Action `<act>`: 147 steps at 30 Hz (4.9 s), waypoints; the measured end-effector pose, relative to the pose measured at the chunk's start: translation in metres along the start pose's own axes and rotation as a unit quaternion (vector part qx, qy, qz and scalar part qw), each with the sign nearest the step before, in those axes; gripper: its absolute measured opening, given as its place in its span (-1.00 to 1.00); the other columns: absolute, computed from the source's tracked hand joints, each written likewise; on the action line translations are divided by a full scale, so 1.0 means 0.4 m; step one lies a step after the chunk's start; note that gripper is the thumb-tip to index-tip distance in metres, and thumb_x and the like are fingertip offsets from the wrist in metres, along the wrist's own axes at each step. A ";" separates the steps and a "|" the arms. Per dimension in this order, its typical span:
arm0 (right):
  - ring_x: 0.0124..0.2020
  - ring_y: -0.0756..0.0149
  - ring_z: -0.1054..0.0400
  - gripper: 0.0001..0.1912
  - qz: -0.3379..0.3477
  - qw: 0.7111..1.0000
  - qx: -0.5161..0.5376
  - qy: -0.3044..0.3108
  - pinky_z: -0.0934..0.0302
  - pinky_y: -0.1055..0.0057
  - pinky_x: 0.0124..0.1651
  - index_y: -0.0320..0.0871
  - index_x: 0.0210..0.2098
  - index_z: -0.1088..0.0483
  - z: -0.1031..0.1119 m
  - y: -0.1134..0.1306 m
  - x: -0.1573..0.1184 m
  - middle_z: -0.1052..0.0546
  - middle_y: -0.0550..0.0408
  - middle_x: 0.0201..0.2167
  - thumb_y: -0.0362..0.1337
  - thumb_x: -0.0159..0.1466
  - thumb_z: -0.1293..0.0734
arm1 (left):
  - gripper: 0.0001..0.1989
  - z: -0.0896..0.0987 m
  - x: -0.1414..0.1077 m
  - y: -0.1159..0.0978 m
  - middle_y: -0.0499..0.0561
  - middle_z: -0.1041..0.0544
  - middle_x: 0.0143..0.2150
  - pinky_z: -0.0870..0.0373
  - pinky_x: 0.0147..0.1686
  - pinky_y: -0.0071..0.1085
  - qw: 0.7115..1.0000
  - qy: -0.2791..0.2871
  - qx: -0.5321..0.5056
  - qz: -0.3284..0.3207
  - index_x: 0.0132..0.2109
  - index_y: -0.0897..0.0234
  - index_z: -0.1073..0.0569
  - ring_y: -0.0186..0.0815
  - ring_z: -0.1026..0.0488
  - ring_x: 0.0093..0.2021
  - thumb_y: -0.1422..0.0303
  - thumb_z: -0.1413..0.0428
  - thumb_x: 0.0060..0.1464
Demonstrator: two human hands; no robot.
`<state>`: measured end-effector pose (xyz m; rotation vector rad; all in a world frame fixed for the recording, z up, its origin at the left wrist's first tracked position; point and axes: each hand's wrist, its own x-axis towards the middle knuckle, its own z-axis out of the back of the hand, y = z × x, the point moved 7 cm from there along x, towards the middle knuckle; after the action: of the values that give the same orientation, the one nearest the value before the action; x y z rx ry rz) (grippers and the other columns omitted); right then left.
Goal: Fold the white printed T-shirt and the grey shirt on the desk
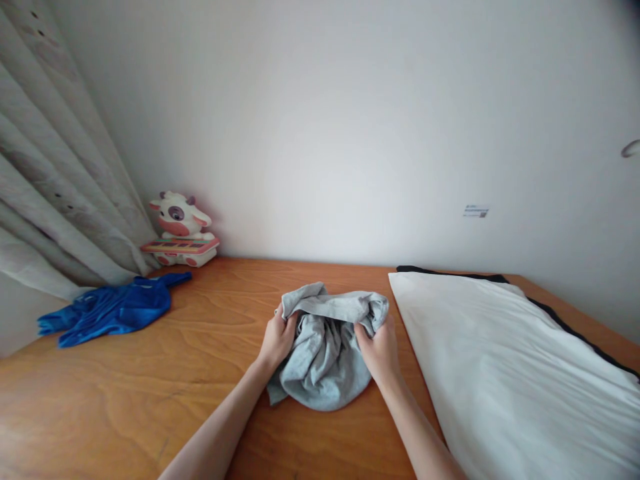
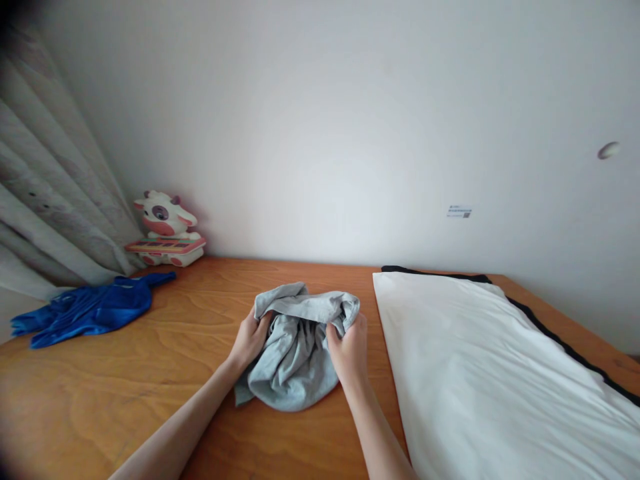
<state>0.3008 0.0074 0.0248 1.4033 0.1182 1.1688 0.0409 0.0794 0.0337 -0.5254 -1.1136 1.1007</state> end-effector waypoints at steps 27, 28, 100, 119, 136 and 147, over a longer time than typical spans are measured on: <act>-0.24 0.12 -0.35 -0.72 0.180 0.953 -0.245 0.000 0.05 0.18 -0.08 -0.07 -0.27 -0.46 0.032 0.124 0.001 -0.56 0.04 -0.37 -0.14 0.45 -0.19 | -0.83 -0.005 -0.047 -0.110 0.07 -0.55 -0.24 -0.46 -0.23 -0.30 0.939 0.063 0.199 -0.274 -0.08 0.20 -0.35 -0.15 -0.52 -0.23 0.38 -0.04 0.16; -0.25 0.12 -0.34 -0.71 0.187 0.953 -0.239 -0.008 0.05 0.18 -0.08 -0.06 -0.28 -0.46 0.040 0.128 0.004 -0.56 0.05 -0.38 -0.12 0.46 -0.19 | -0.83 0.006 -0.039 -0.103 0.07 -0.55 -0.23 -0.46 -0.22 -0.30 0.943 0.048 0.198 -0.263 -0.07 0.20 -0.35 -0.16 -0.53 -0.23 0.39 -0.03 0.17; -0.34 0.24 -0.42 -0.75 0.364 0.908 -0.013 0.207 -0.20 0.30 -0.18 -0.08 -0.18 -0.43 -0.025 0.254 -0.107 -0.58 0.06 -0.37 -0.15 0.44 -0.16 | -0.53 -0.040 -0.057 -0.126 0.09 -0.39 0.18 -0.37 0.16 -0.03 0.937 0.148 0.206 -0.241 0.29 -0.02 -0.37 -0.05 -0.31 0.14 0.40 -0.06 0.27; -0.22 0.18 -0.42 -0.68 0.310 0.900 -0.076 0.297 -0.28 0.28 -0.11 -0.05 -0.17 -0.42 -0.059 0.230 -0.095 -0.52 0.11 -0.28 -0.24 0.10 -0.51 | -0.70 -0.004 -0.035 -0.094 0.11 -0.38 0.10 -0.38 0.10 -0.05 0.959 0.049 0.187 -0.208 0.01 0.10 -0.54 -0.07 -0.30 0.09 0.46 -0.03 0.21; -0.41 0.22 -0.43 -0.61 -0.067 0.982 0.165 0.062 -0.29 0.40 -0.34 -0.08 -0.40 -0.40 0.009 0.082 0.000 -0.55 0.09 -0.48 0.08 0.33 -0.26 | -0.67 -0.014 -0.005 -0.034 0.09 -0.61 -0.04 -0.38 0.03 -0.04 0.944 0.086 0.290 -0.130 0.08 0.16 -0.47 -0.03 -0.53 0.02 0.12 -0.04 0.30; -0.16 0.11 -0.54 -0.51 -0.296 0.885 0.353 -0.063 -0.42 0.32 -0.19 -0.17 -0.21 -0.52 -0.001 -0.057 0.006 -0.64 0.03 -0.28 0.13 0.12 -0.42 | -0.73 0.023 0.009 -0.057 0.04 -0.65 -0.05 -0.47 -0.01 -0.18 0.971 0.054 0.193 -0.133 0.03 0.14 -0.51 -0.11 -0.58 -0.03 0.19 -0.04 0.30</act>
<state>0.3141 0.0149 0.0079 1.8796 0.8912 0.5158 0.0427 0.0715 0.0573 -0.1216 -0.8195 1.0073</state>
